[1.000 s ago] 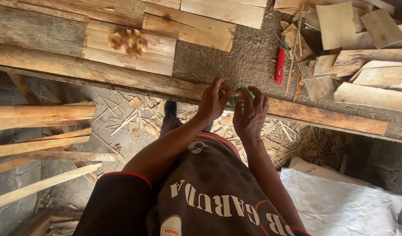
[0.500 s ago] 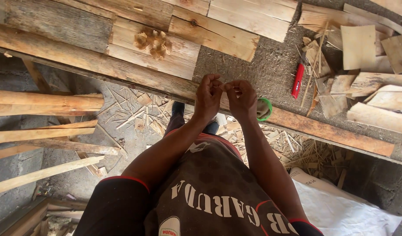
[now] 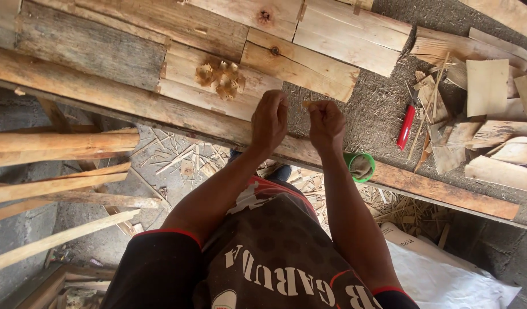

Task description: Applying thin wooden panels or slats to a larger surface and trimming the edges with a utility knife.

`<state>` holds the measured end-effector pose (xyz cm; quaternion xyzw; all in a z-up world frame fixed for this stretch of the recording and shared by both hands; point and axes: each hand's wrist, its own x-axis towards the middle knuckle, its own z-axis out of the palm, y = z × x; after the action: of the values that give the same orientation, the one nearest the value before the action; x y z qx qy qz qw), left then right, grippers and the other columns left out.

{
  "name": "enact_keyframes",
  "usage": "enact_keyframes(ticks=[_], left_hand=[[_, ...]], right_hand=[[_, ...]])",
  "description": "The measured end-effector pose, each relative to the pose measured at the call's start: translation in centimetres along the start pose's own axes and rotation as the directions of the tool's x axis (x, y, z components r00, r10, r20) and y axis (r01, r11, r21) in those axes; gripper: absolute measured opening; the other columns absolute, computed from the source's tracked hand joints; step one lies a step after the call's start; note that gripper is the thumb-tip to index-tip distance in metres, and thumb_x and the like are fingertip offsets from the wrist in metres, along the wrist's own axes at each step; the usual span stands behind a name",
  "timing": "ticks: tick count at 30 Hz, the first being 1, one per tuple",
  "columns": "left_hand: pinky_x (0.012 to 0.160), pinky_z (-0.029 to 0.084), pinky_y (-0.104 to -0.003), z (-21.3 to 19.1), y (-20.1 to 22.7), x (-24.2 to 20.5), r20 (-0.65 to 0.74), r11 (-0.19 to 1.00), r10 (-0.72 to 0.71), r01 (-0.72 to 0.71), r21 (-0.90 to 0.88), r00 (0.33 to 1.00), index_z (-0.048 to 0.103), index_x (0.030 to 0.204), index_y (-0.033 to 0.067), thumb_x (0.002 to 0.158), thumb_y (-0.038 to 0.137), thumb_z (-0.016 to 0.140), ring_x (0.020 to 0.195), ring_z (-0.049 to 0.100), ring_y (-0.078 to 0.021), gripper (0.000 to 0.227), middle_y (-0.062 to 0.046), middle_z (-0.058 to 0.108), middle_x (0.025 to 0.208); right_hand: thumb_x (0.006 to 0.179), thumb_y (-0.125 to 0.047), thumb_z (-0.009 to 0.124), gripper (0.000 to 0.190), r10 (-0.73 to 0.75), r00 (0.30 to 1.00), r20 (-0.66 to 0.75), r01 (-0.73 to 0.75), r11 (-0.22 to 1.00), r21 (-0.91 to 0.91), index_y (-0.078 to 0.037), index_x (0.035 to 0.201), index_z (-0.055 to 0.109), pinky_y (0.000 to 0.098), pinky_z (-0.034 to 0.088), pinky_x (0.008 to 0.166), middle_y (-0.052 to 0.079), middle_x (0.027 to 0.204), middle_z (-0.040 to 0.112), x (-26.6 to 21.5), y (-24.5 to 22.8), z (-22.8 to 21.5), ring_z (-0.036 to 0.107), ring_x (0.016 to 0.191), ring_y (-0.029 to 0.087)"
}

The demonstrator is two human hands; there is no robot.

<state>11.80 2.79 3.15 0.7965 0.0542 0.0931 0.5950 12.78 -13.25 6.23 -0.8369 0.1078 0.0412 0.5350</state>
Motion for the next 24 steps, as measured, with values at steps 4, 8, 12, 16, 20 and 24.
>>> enact_keyframes(ticks=[4, 8, 12, 16, 20, 24], left_hand=[[0.114, 0.050, -0.050, 0.6, -3.8, 4.6, 0.190, 0.895, 0.199, -0.257, 0.365, 0.961, 0.057, 0.139, 0.0038, 0.108, 0.018, 0.060, 0.138, 0.055, -0.0390, 0.034, -0.021, 0.055, 0.150], [0.125, 0.028, -0.055, 0.4, -4.3, 8.2, 0.358, 0.703, 0.267, -0.434, 0.563, 0.895, 0.046, 0.152, -0.0030, 0.103, 0.027, 0.062, 0.154, 0.027, -0.0454, 0.060, -0.028, 0.027, 0.167], [0.127, 0.015, -0.057, 0.3, -4.4, 9.8, 0.484, 0.691, 0.064, -0.389, 0.610, 0.873, 0.039, 0.157, -0.0019, 0.101, 0.045, 0.062, 0.157, 0.012, -0.0438, 0.077, -0.023, 0.013, 0.169], [0.127, 0.013, -0.054, 0.7, -6.3, 10.1, 0.500, 0.670, 0.044, -0.397, 0.627, 0.865, 0.037, 0.159, -0.0006, 0.105, 0.053, 0.054, 0.156, 0.013, -0.0428, 0.078, -0.023, 0.013, 0.169], [0.128, 0.012, -0.053, 0.5, -6.6, 10.1, 0.518, 0.644, 0.034, -0.416, 0.643, 0.854, 0.035, 0.161, 0.0004, 0.107, 0.052, 0.050, 0.157, 0.013, -0.0419, 0.076, -0.023, 0.015, 0.170], [0.128, 0.013, -0.053, 0.5, -6.6, 10.4, 0.518, 0.645, 0.048, -0.422, 0.636, 0.854, 0.037, 0.159, -0.0001, 0.108, 0.048, 0.050, 0.157, 0.014, -0.0423, 0.072, -0.024, 0.017, 0.169]], right_hand=[[0.105, -0.012, 0.059, 0.013, 0.010, 1.000, -0.028, -0.017, 0.962, -0.274, -0.003, 0.110, 0.067, 0.0312, 0.041, 0.046, 0.011, 0.084, 0.073, 2.8, 1.8, -0.5, 0.054, 0.057, 0.011], [0.112, -0.006, 0.055, 0.013, -0.367, 0.930, 0.002, 0.343, 0.868, -0.360, -0.003, 0.124, 0.051, 0.0320, 0.061, 0.079, 0.020, 0.119, 0.075, 4.4, 8.6, -0.4, 0.071, 0.102, 0.018], [0.106, -0.001, 0.051, 0.040, -0.172, 0.982, 0.079, 0.189, 0.855, -0.483, -0.009, 0.142, 0.035, 0.0406, 0.058, 0.062, 0.028, 0.144, 0.059, 4.7, 5.5, 0.2, 0.071, 0.089, 0.040], [0.098, 0.009, 0.046, 0.054, -0.057, 0.991, 0.119, 0.105, 0.890, -0.444, -0.006, 0.146, 0.026, 0.0402, 0.058, 0.057, 0.035, 0.151, 0.049, 4.8, 5.9, 0.8, 0.075, 0.091, 0.041], [0.088, 0.018, 0.041, 0.063, -0.105, 0.987, 0.121, 0.152, 0.849, -0.506, 0.002, 0.148, 0.024, 0.0404, 0.064, 0.074, 0.040, 0.149, 0.047, 4.7, 6.2, 1.1, 0.064, 0.120, 0.048], [0.082, 0.022, 0.036, 0.069, -0.138, 0.985, 0.105, 0.173, 0.803, -0.570, 0.006, 0.149, 0.031, 0.0486, 0.049, 0.114, 0.037, 0.151, 0.046, 4.6, 5.5, 1.4, 0.053, 0.136, 0.049]])
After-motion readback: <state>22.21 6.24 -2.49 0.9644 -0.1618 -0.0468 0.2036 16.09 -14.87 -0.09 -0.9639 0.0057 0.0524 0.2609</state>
